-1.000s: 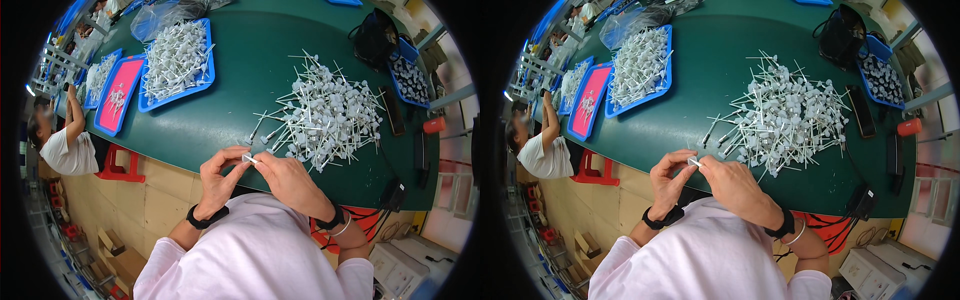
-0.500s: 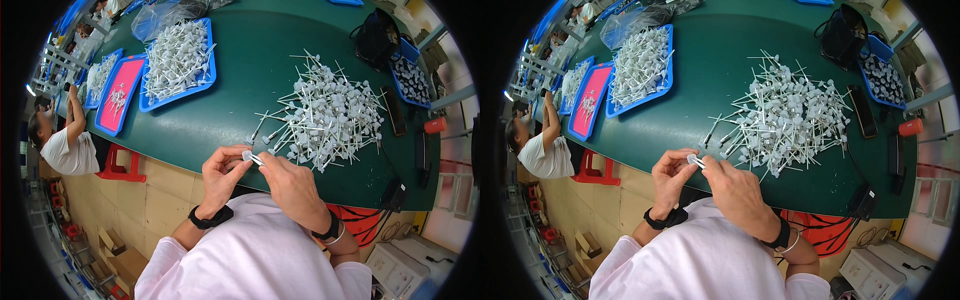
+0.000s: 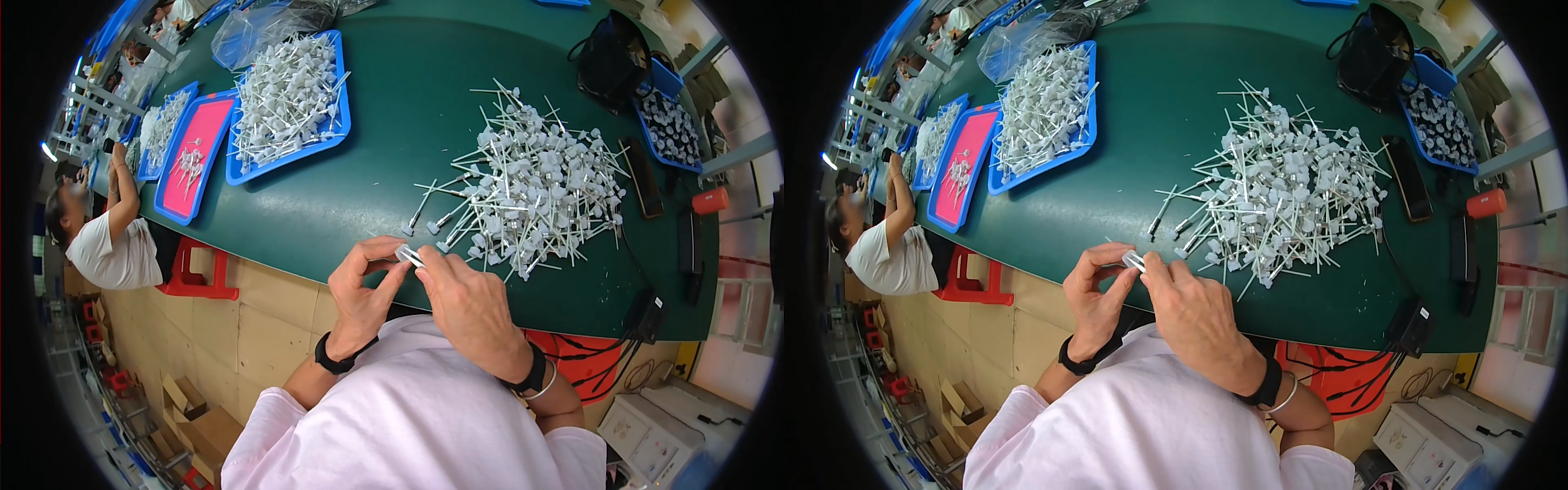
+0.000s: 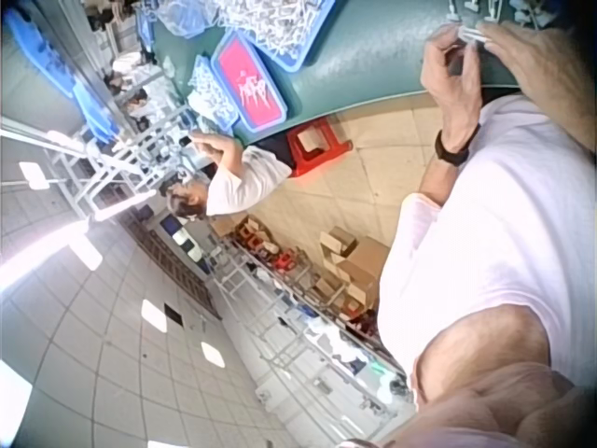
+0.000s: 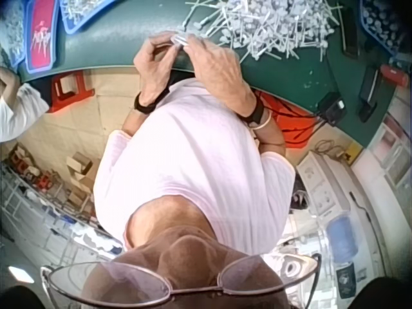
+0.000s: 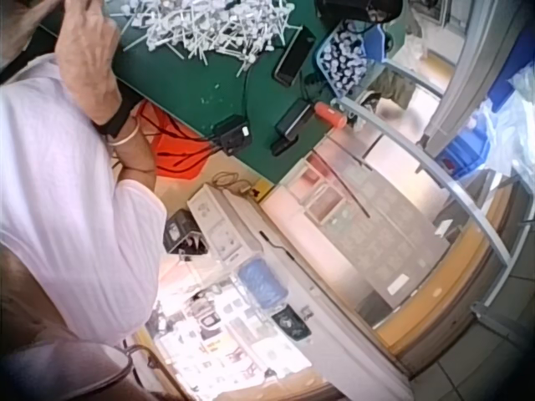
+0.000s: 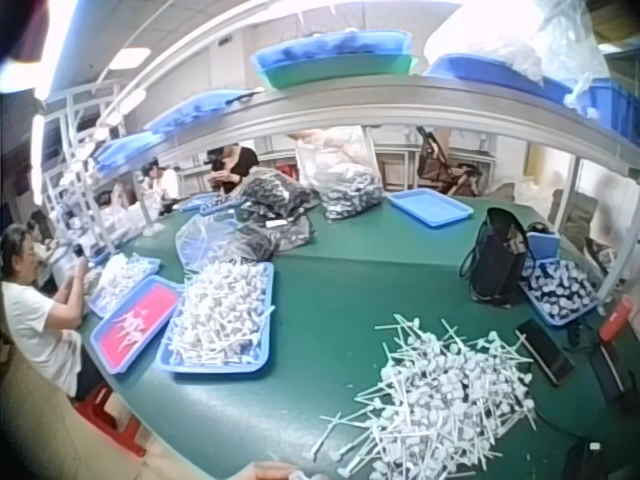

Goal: Manually assembling small white plastic components on a factory assembly line using a small tool.

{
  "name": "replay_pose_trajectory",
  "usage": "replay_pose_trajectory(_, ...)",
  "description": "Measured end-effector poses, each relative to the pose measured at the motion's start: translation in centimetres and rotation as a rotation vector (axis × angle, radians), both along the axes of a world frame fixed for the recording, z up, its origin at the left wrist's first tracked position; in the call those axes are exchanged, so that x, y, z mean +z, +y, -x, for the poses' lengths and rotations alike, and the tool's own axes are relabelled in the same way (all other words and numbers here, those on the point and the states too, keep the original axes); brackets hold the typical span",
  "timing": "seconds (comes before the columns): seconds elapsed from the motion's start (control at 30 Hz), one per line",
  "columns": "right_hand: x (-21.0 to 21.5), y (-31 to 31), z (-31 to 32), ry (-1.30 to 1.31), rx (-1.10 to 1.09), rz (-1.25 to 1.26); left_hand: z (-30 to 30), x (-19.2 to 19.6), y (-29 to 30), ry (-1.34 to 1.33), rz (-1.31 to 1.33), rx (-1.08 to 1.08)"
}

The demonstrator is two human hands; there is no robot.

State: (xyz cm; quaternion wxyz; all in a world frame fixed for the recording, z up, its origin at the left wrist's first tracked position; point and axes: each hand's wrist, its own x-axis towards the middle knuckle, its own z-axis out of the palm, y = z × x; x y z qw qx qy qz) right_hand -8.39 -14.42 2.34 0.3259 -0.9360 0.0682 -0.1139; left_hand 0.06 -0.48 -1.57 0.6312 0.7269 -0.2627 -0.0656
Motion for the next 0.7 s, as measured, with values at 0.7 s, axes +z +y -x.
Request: replay_pose_trajectory(0.7,0.09,-0.53,0.18,-0.006,0.059,-0.005,-0.14,-0.15,0.14,0.206,0.128,-0.072)
